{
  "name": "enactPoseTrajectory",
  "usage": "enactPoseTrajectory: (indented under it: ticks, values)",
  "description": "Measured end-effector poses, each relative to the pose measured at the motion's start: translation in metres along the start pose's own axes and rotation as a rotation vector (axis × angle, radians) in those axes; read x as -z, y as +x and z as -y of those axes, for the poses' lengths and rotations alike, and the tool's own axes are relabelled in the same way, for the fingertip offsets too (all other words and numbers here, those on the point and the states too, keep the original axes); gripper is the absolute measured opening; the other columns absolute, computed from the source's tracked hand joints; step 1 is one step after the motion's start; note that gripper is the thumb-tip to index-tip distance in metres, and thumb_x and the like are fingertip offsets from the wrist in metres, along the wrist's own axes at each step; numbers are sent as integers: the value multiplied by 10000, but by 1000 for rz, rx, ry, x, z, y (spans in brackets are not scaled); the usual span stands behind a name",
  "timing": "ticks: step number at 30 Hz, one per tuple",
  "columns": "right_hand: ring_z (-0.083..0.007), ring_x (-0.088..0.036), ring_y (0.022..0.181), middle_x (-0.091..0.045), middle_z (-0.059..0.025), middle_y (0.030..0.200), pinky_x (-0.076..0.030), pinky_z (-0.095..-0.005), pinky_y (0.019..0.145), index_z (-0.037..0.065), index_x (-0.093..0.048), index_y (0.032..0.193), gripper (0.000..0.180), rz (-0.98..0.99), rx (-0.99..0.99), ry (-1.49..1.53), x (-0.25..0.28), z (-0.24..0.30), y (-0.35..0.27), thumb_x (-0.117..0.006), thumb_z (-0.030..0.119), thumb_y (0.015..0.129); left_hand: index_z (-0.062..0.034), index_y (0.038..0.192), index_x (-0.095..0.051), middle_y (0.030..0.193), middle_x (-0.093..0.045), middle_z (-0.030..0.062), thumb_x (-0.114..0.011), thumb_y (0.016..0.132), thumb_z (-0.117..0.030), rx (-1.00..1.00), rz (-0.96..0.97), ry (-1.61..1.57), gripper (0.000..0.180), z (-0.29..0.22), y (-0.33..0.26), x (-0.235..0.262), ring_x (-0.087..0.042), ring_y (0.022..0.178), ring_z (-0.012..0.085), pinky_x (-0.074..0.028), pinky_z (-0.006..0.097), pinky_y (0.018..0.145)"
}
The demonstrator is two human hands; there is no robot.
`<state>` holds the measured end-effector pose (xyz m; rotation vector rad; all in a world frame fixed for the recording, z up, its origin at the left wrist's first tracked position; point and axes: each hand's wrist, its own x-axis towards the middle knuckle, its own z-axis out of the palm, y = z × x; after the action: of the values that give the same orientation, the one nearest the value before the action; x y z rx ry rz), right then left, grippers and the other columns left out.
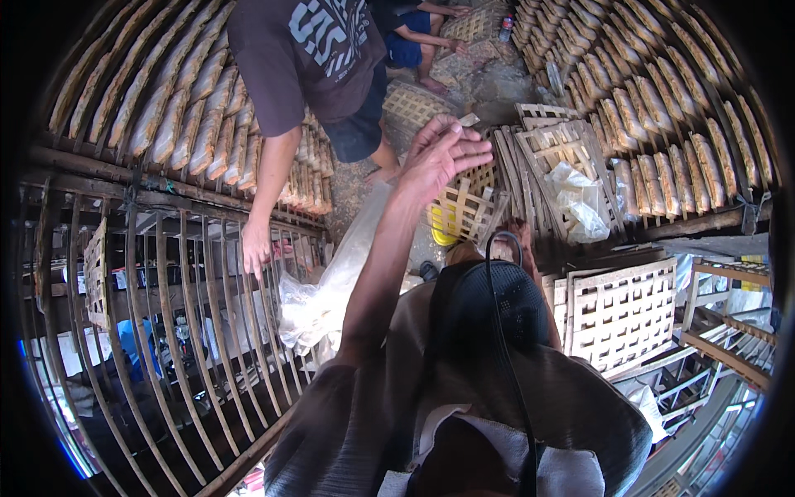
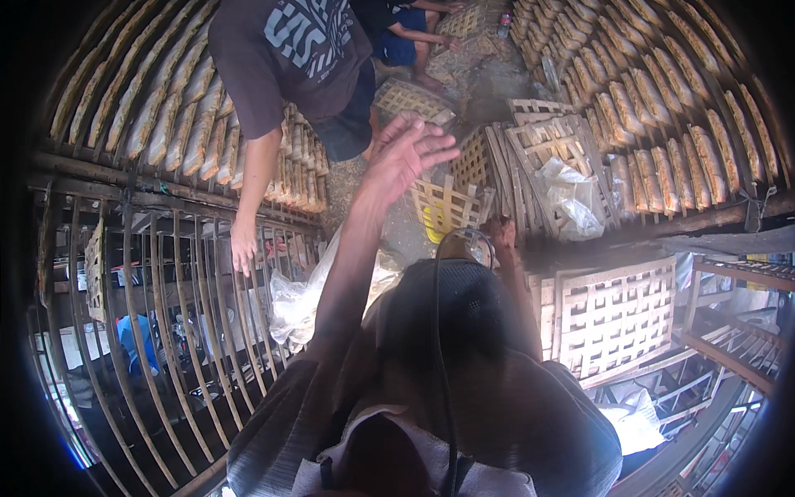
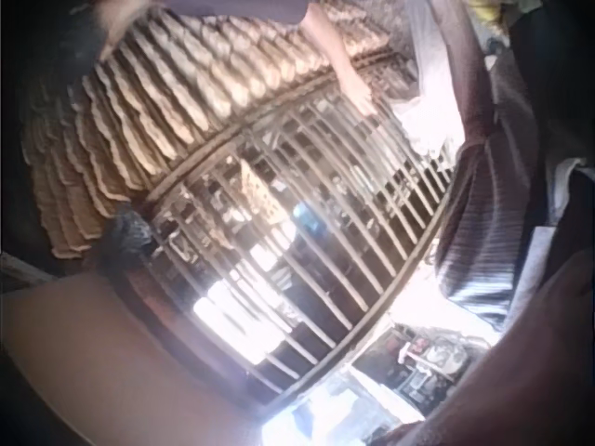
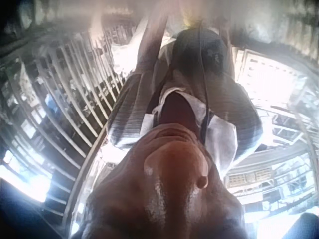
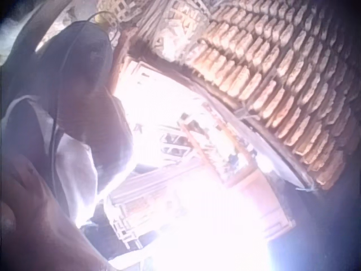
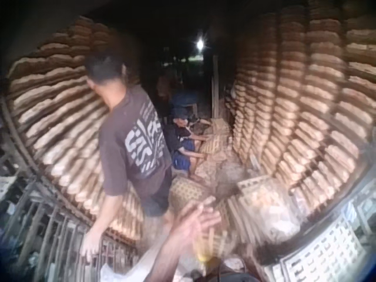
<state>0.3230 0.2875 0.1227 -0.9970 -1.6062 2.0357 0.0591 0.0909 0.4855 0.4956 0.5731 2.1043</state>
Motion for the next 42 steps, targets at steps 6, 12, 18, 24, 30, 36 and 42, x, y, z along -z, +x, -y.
enactPoseTrajectory:
  ticks: [6,12,18,24,30,36,42]
  values:
    - [-255,-727,830,-704,-153,932,-579,-402,665,39,-603,1153,426,-72,-69,-176,12,-34,-34,-570,448,1041,-53,1153,-634,1090,-725,155,-593,1070,-173,-62,-232,288,152,-62,-57,79,-742,1044,299,-621,482,951]
    - [-245,-711,763,-686,-133,869,-556,-378,611,39,-606,1077,379,-77,-401,-296,19,-60,-75,-571,414,1038,-39,1262,-622,1174,-718,142,-634,1048,-350,365,-567,562,377,-9,-178,187,-728,1078,282,-604,435,918]
    - [-234,-696,696,-668,-114,805,-534,-354,557,38,-610,1001,345,-10,-588,-385,27,-102,-104,-571,379,1035,-94,1246,-631,1128,-734,92,-593,1022,-346,1034,-914,723,338,109,-330,247,-730,936,229,-597,393,755]
    - [-224,-680,629,-650,-94,741,-512,-331,503,38,-613,925,327,48,-719,-389,15,-136,-110,-572,345,1032,-24,1059,-727,1130,-715,191,-425,1037,-223,1077,-427,1474,362,182,-472,315,-670,1062,353,-525,438,931]
    - [-195,-678,603,-671,-75,754,-497,-315,454,43,-628,923,300,111,-902,-321,-17,-173,-34,-541,312,1023,-48,1135,-718,1156,-729,167,-585,1001,-347,1217,-987,972,354,168,-409,296,-725,981,287,-568,408,842]
    - [-263,-733,705,-732,-140,844,-581,-377,597,-16,-643,1065,409,351,-790,-654,-65,-255,96,-631,387,996,-67,1385,-584,1187,-736,197,-664,1009,-391,1216,-915,1072,503,253,-376,326,-726,1061,309,-575,422,881]
    - [-414,-712,1055,-742,-251,1056,-555,-476,931,-56,-592,1326,641,95,-391,-904,-116,-378,214,-693,451,945,-63,1392,-576,1177,-735,185,-664,1008,-351,1076,-1053,956,488,314,-331,364,-723,1062,290,-572,405,886]
